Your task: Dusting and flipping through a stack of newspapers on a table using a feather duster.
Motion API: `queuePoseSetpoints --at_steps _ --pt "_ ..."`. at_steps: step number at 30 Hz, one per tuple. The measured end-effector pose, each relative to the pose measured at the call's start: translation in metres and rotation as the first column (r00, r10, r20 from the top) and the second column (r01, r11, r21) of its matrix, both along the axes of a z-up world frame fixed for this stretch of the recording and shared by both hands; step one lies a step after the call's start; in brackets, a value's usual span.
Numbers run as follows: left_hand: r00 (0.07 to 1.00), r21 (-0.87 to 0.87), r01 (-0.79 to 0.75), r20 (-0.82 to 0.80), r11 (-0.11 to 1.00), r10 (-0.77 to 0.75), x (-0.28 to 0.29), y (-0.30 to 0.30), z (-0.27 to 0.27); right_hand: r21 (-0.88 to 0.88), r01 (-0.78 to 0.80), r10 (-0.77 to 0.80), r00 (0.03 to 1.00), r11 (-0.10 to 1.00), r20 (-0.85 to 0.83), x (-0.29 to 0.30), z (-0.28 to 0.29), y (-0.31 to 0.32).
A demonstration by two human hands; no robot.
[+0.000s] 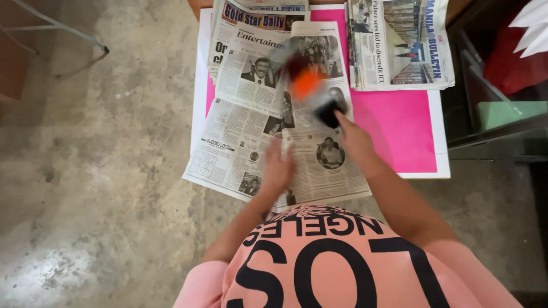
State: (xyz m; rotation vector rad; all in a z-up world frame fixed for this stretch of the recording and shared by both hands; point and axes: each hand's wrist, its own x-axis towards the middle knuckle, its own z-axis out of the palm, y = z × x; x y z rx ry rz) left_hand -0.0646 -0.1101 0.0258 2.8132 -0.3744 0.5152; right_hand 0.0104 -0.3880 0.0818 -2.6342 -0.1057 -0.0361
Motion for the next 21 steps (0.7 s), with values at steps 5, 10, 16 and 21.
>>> queuePoseSetpoints --at_steps 5,10,16,21 --pt "0.753 -0.116 0.657 0.152 0.745 -0.64 -0.028 -0.092 0.004 -0.119 0.084 -0.108 0.97 0.989 -0.218 0.054 0.004 -0.01" --pt "0.818 0.11 0.43 0.373 0.896 -0.438 -0.02 -0.086 -0.017 -0.062 0.079 -0.09 0.977 0.995 -0.195 0.027 -0.009 -0.049" --pt "0.861 -0.164 0.508 0.129 0.845 -0.492 0.004 -0.083 -0.039 0.246 0.241 -0.214 0.968 0.939 -0.133 -0.027 0.006 -0.098" --pt "0.959 -0.755 -0.18 -0.278 0.631 -0.059 -0.033 -0.031 0.122 0.455 0.323 -0.392 0.918 0.83 0.063 -0.05 -0.022 -0.085"
